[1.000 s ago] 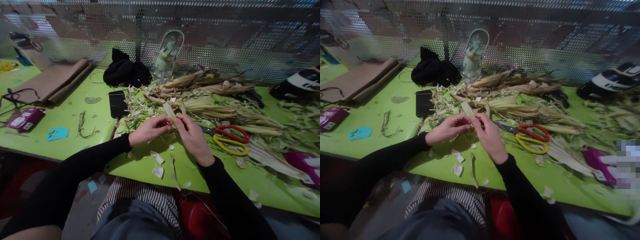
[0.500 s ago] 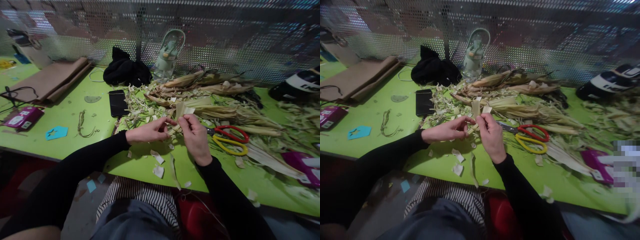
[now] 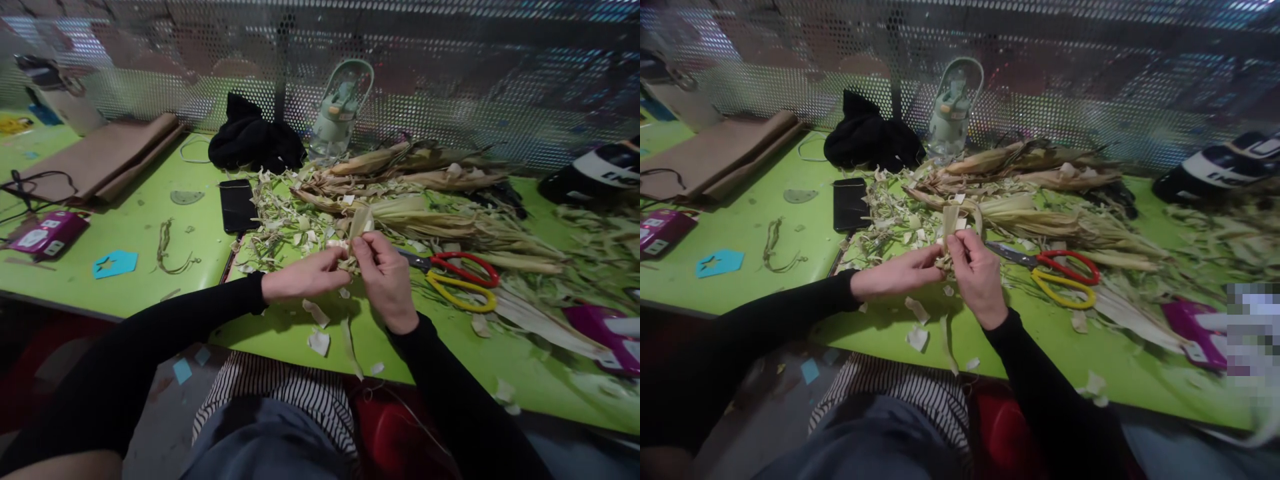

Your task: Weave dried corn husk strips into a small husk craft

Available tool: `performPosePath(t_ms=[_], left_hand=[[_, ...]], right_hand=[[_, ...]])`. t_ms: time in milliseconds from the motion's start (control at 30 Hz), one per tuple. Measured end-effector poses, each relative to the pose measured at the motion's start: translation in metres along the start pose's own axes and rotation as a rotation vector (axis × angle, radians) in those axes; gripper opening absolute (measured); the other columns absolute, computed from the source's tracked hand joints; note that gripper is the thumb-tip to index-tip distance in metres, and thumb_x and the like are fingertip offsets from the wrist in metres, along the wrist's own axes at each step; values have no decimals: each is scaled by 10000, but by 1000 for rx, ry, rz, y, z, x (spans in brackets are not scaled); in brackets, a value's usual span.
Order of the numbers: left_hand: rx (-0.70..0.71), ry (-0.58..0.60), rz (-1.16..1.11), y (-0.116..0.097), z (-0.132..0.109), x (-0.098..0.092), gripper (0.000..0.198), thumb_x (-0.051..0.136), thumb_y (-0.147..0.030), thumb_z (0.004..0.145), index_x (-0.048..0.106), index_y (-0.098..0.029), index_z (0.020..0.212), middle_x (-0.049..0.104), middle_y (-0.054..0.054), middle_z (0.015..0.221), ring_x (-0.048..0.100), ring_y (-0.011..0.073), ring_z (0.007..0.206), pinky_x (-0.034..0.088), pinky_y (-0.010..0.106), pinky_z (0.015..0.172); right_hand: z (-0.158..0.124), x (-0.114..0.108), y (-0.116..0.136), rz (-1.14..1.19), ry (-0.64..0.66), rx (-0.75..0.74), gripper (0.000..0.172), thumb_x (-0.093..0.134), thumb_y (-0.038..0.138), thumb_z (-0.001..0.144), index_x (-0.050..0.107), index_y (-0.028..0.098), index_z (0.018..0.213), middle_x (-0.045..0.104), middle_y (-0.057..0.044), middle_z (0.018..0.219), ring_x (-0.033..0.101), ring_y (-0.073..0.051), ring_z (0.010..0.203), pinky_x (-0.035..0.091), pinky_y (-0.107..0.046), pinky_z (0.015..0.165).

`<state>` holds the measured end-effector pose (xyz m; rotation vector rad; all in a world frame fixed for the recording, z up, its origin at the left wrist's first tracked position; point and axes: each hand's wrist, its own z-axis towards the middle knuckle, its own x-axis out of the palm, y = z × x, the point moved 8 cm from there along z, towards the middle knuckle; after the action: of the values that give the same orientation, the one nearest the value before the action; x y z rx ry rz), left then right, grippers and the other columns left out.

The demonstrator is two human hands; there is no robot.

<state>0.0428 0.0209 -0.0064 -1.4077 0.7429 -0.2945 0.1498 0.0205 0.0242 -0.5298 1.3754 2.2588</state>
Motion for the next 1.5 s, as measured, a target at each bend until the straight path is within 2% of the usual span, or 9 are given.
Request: performPosePath(t_ms=[167,300,400,633,800,1133,1333,1433,1500], left_hand=[[-20,2,-113,-1,-2,6,193,637,-323,874,557,-163,945,508,-29,755,454,109,666,436,264,633],[-38,49,-156,-5,-4,8,380,708,-486,843,514,-175,742,396,-67,612,345,72,555,327,239,541],[-49,54,-156,-6,-6,5,472,647,-587,863,495,-175,690,384,-65,584,315,63,532,266,236,514],[26,16,28,-8,-4,-8,466,588,-620,886,530,-177,752,411,-56,614,342,73,555,273,226,512],[35,50,190,-6,-3,-8,586,530,-650,907,323,-209,580,273,-55,551,255,73,499,181,271,502],[224,103,289,-19,-8,8,418,369,-534,1007,491,-201,785,498,-1,705,443,133,640,390,291,668],[116,194,296,-6,-7,10,314,390,-366,1018,600,-151,926,650,66,920,584,159,815,483,287,795],[25,223,371,1,-5,8,294,391,-342,1010,605,-142,984,657,72,943,579,158,794,476,285,760],[17,193,391,0,-5,5,323,398,-403,1010,589,-142,1000,650,68,931,567,157,781,467,282,735]], right_hand=[[-1,-6,-5,101,-41,68,262,557,476,965,541,250,833,409,44,594,366,-127,506,285,-284,483],[-2,-7,-10,213,-24,122,255,564,504,964,569,257,1028,363,66,548,324,-134,469,267,-292,455],[-2,-6,-13,258,-1,156,297,583,533,950,559,251,1040,347,75,546,305,-132,468,250,-291,444],[-2,8,-22,286,177,254,442,515,660,944,575,228,869,524,16,720,472,-136,612,382,-279,534],[0,11,-20,321,230,201,416,576,591,937,531,223,748,512,18,708,453,-139,639,379,-278,577],[-1,-6,-9,87,82,53,373,556,425,982,489,222,676,466,35,609,419,-122,566,327,-277,554],[2,7,-6,211,312,33,282,652,479,909,622,219,803,571,17,698,515,-138,615,409,-272,568],[2,8,-2,198,299,-25,191,739,400,840,680,219,851,655,-10,815,590,-161,709,471,-290,653],[2,8,-7,231,248,27,178,719,388,850,689,213,858,683,-19,828,614,-171,726,490,-300,677]])
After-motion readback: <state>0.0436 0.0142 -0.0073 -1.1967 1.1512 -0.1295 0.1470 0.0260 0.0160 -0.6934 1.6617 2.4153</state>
